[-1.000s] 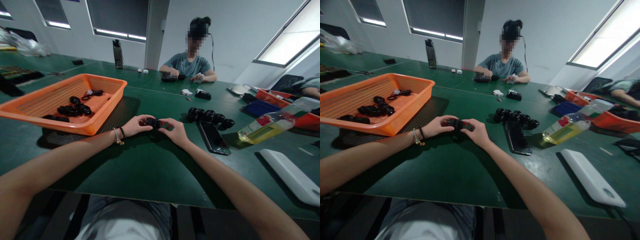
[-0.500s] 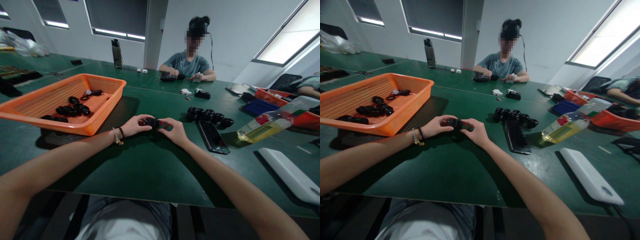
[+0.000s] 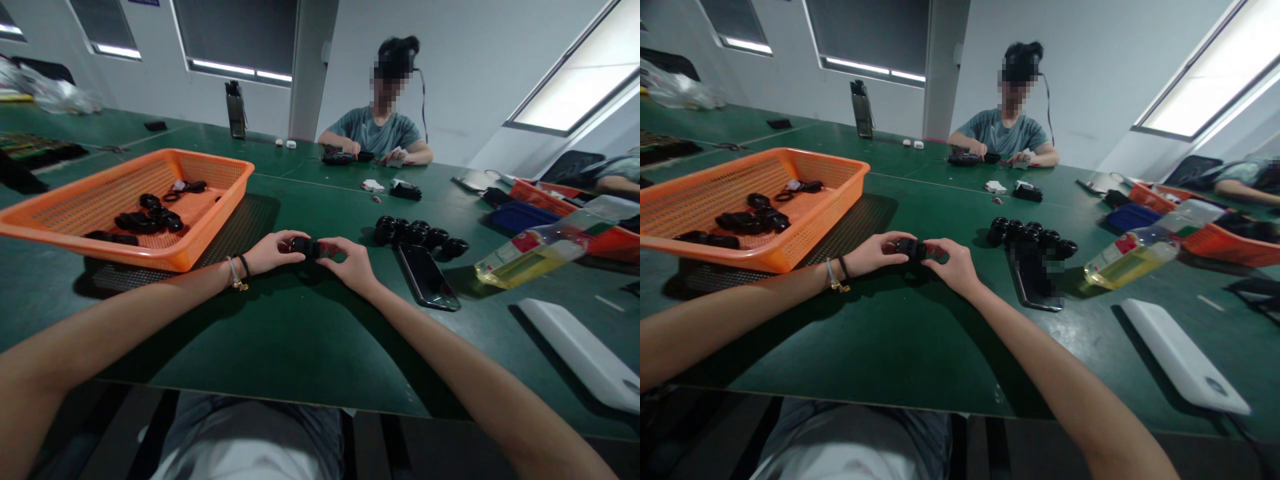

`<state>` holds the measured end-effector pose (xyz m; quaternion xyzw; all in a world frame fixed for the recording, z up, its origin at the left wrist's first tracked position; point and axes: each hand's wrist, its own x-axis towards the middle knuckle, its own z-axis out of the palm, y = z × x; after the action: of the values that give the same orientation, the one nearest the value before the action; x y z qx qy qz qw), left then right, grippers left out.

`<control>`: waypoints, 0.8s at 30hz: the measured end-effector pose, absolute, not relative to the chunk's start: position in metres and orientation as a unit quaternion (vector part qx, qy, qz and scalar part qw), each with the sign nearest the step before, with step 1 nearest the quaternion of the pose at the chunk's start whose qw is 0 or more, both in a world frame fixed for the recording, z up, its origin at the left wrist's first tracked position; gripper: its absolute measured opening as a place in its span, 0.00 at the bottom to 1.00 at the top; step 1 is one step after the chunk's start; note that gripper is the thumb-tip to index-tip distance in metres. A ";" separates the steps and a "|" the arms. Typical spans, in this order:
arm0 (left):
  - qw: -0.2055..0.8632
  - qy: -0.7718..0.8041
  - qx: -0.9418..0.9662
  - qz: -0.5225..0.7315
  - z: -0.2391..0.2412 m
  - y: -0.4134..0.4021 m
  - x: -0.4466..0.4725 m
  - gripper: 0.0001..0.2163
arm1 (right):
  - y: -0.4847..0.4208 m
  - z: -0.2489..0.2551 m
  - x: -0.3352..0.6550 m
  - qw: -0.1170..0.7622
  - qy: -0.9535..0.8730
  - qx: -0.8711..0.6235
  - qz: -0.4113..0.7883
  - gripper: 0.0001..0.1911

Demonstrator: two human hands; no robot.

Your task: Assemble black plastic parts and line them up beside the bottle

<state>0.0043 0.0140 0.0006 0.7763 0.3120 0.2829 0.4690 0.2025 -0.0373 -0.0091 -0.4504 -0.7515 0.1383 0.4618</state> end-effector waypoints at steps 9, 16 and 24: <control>0.466 0.308 0.780 0.283 -0.001 0.016 0.003 0.25 | -0.037 -0.008 0.202 0.455 -0.755 -0.453 0.131 0.12; 0.465 0.310 0.780 0.283 -0.001 0.015 0.003 0.24 | -0.038 -0.009 0.203 0.454 -0.756 -0.452 0.129 0.13; 0.464 0.310 0.780 0.284 0.000 0.015 0.003 0.25 | -0.038 -0.008 0.202 0.455 -0.757 -0.451 0.131 0.12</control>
<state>0.0025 0.0149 -0.0003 0.7796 0.3105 0.2838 0.4640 0.2020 -0.0380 -0.0077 -0.4510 -0.7568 0.1310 0.4546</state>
